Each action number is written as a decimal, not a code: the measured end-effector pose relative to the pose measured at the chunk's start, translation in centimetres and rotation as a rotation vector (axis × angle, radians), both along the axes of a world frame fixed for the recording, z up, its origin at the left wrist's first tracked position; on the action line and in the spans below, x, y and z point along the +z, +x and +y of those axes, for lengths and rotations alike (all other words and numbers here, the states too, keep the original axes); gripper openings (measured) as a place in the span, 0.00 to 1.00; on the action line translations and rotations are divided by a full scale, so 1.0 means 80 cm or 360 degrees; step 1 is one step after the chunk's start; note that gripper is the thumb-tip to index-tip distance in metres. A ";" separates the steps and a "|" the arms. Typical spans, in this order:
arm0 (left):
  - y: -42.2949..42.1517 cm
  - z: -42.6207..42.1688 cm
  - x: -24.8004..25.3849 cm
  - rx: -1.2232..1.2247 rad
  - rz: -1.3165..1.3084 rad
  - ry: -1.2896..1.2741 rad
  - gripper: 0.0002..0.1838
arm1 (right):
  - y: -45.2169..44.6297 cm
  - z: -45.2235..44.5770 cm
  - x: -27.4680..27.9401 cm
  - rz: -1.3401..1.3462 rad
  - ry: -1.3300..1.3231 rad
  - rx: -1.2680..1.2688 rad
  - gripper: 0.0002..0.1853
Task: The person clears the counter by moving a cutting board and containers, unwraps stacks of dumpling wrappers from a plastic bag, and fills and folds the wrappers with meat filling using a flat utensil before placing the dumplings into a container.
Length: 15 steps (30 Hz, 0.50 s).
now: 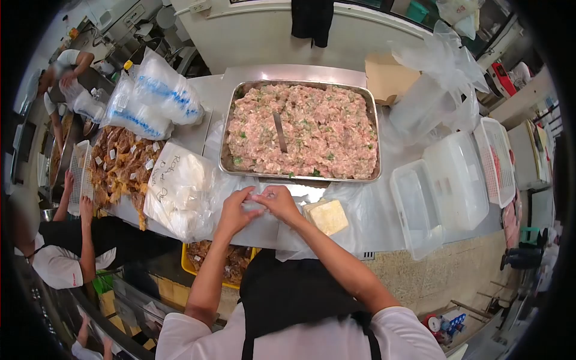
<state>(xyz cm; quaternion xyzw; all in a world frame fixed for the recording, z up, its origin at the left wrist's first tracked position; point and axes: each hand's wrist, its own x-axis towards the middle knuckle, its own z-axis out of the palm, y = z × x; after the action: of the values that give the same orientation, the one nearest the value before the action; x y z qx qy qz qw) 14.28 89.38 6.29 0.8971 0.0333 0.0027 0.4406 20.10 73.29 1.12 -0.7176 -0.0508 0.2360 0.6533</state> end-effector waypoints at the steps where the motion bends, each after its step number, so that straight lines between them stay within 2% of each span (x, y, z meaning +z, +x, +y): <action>1: 0.003 0.005 -0.012 0.0014 0.0006 0.0002 0.19 | -0.001 0.005 0.003 0.0059 0.0132 0.0011 0.18; 3: 0.014 0.022 -0.049 0.0197 -0.0090 0.0049 0.10 | -0.004 0.006 0.000 0.0064 0.0108 0.0007 0.19; 4: 0.015 0.038 -0.055 0.0197 -0.0091 0.0050 0.10 | -0.002 0.005 -0.009 -0.0031 -0.0015 -0.0015 0.19; 6: 0.014 0.068 -0.054 0.0513 -0.0155 -0.0262 0.03 | -0.001 -0.002 -0.023 -0.0117 -0.0143 -0.0039 0.19; 9: 0.006 0.082 -0.042 0.0700 -0.0090 -0.0457 0.06 | 0.000 0.006 -0.027 0.0087 -0.0169 0.0045 0.19; 11: 0.002 0.076 -0.046 0.0677 -0.0098 -0.0467 0.08 | -0.003 0.033 -0.015 0.0598 0.0538 -0.0216 0.21; 15: 0.004 0.063 -0.037 0.0672 -0.0171 -0.0626 0.10 | 0.018 0.071 -0.006 0.0739 0.0838 -0.0462 0.23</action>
<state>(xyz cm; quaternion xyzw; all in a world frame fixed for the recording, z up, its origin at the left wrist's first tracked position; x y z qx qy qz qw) 14.63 94.42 3.34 0.7662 0.1959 0.1353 0.5968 21.52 78.98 0.62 -0.4524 0.1417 0.2762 0.8361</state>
